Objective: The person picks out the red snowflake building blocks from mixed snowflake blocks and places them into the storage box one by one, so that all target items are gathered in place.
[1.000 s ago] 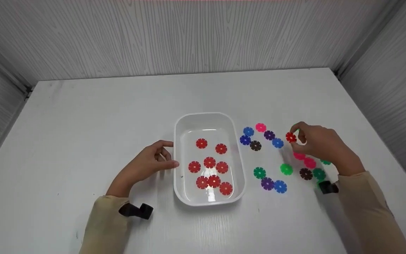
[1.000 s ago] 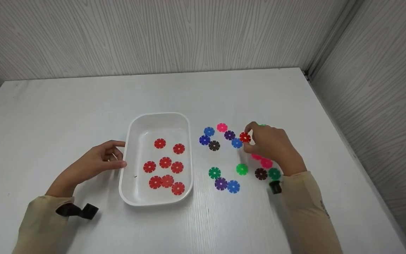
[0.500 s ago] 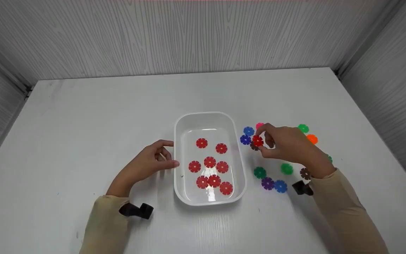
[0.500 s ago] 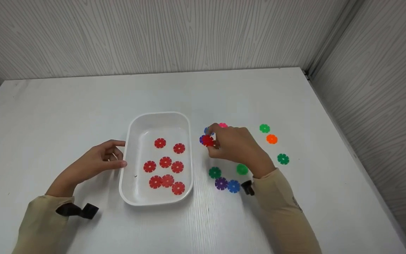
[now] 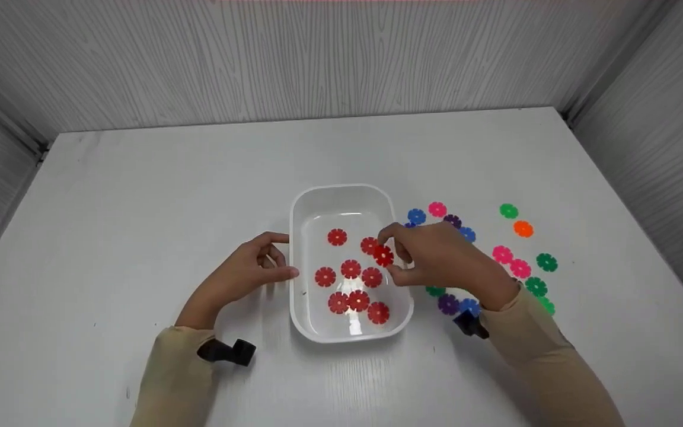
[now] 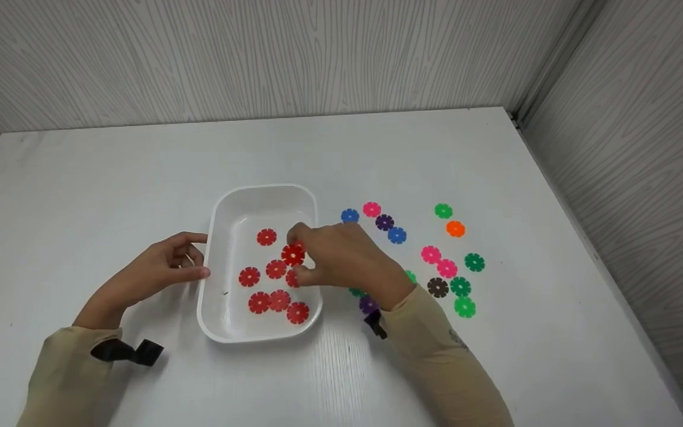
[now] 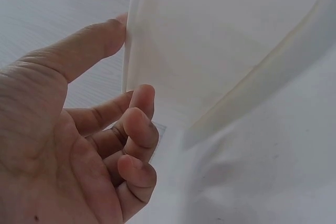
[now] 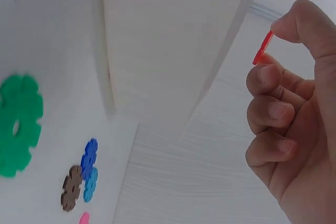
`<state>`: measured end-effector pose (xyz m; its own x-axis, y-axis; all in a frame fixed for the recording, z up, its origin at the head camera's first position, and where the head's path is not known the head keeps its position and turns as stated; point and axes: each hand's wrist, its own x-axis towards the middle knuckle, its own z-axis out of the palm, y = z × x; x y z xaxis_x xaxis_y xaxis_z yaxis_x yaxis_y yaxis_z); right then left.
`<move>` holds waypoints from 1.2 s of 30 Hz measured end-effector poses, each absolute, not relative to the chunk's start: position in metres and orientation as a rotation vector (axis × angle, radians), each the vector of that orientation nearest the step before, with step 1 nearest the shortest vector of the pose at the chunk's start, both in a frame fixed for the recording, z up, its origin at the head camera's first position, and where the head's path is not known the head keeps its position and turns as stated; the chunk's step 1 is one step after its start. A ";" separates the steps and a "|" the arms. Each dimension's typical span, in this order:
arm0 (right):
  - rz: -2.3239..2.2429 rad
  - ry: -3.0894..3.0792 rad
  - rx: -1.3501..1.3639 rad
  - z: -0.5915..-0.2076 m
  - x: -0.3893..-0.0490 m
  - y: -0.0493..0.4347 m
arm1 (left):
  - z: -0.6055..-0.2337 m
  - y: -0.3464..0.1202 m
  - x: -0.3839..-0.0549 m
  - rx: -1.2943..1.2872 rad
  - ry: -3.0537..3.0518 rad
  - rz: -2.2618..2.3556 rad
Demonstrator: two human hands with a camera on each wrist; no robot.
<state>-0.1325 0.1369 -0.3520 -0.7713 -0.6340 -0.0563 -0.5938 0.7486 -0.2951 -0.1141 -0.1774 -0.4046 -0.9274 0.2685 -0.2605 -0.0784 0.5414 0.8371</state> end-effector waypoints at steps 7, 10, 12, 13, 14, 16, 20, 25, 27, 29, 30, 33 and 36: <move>-0.267 2.732 -1.097 -0.353 -0.123 0.106 | -0.403 -0.178 -0.114 0.155 2.424 1.331; -0.253 2.690 -1.108 -0.354 -0.121 0.095 | -0.403 -0.178 -0.114 0.158 2.418 1.336; -0.244 2.662 -1.124 -0.355 -0.119 0.089 | -0.404 -0.178 -0.114 0.169 2.417 1.345; -0.233 2.654 -1.152 -0.356 -0.118 0.086 | -0.404 -0.178 -0.114 0.174 2.416 1.350; -0.230 2.642 -1.175 -0.357 -0.117 0.084 | -0.404 -0.179 -0.114 0.180 2.414 1.357; -0.211 2.626 -1.199 -0.358 -0.116 0.078 | -0.405 -0.179 -0.115 0.195 2.412 1.367; -0.180 2.598 -1.271 -0.361 -0.112 0.069 | -0.406 -0.180 -0.115 0.217 2.408 1.379; -0.150 2.546 -1.329 -0.365 -0.108 0.061 | -0.406 -0.180 -0.115 0.221 2.413 1.375; -0.162 2.516 -1.315 -0.365 -0.108 0.060 | -0.406 -0.180 -0.115 0.215 2.415 1.369; -0.184 2.501 -1.301 -0.366 -0.109 0.060 | -0.406 -0.180 -0.115 0.209 2.415 1.362; -0.198 2.503 -1.293 -0.366 -0.109 0.060 | -0.406 -0.180 -0.115 0.206 2.416 1.357; -0.229 2.543 -1.318 -0.368 -0.111 0.064 | -0.405 -0.179 -0.115 0.200 2.417 1.349; -0.271 2.590 -1.392 -0.370 -0.113 0.069 | -0.405 -0.180 -0.115 0.194 2.416 1.352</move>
